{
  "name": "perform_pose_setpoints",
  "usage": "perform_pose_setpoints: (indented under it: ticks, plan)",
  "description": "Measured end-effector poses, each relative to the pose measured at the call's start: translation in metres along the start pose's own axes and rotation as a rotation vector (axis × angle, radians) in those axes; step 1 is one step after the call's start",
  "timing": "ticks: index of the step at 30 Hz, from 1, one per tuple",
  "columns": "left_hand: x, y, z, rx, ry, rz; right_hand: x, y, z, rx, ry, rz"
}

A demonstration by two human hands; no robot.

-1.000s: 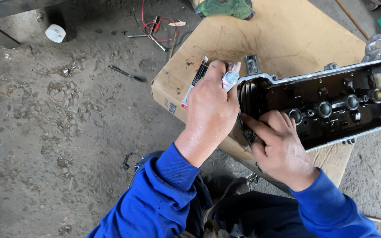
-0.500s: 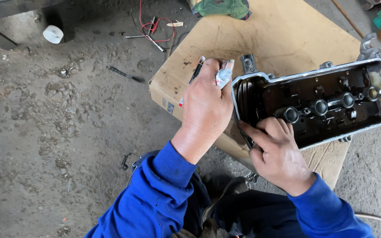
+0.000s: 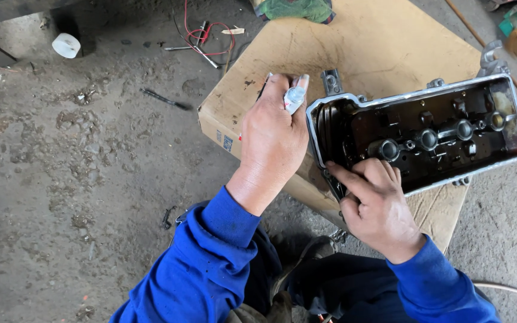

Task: Applying sealant to the gasket surface of an engine valve cover

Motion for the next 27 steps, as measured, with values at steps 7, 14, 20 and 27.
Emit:
perform_pose_setpoints:
  ticks: [7,14,20,27]
  plan:
    - [-0.009,0.004,-0.009,0.031,0.049,0.075,-0.003,-0.018,0.006,0.03,0.035,-0.101]
    - [-0.042,0.037,-0.037,0.35,0.458,0.311,-0.018,-0.057,0.028,0.404,0.332,-0.201]
    - [-0.06,0.047,-0.046,0.388,0.618,0.292,-0.022,-0.073,0.044,0.649,0.28,-0.241]
    - [-0.065,0.049,-0.046,0.45,0.654,0.313,-0.024,-0.06,0.041,0.798,0.366,-0.158]
Point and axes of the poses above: each hand's wrist, its own x-axis towards the middle knuckle, its own y-axis out of the palm, z = x × y, the point moved 7 cm from there along x, towards the middle knuckle, and after that the axes turned 6 degrees about x, right-handed, at the moved point
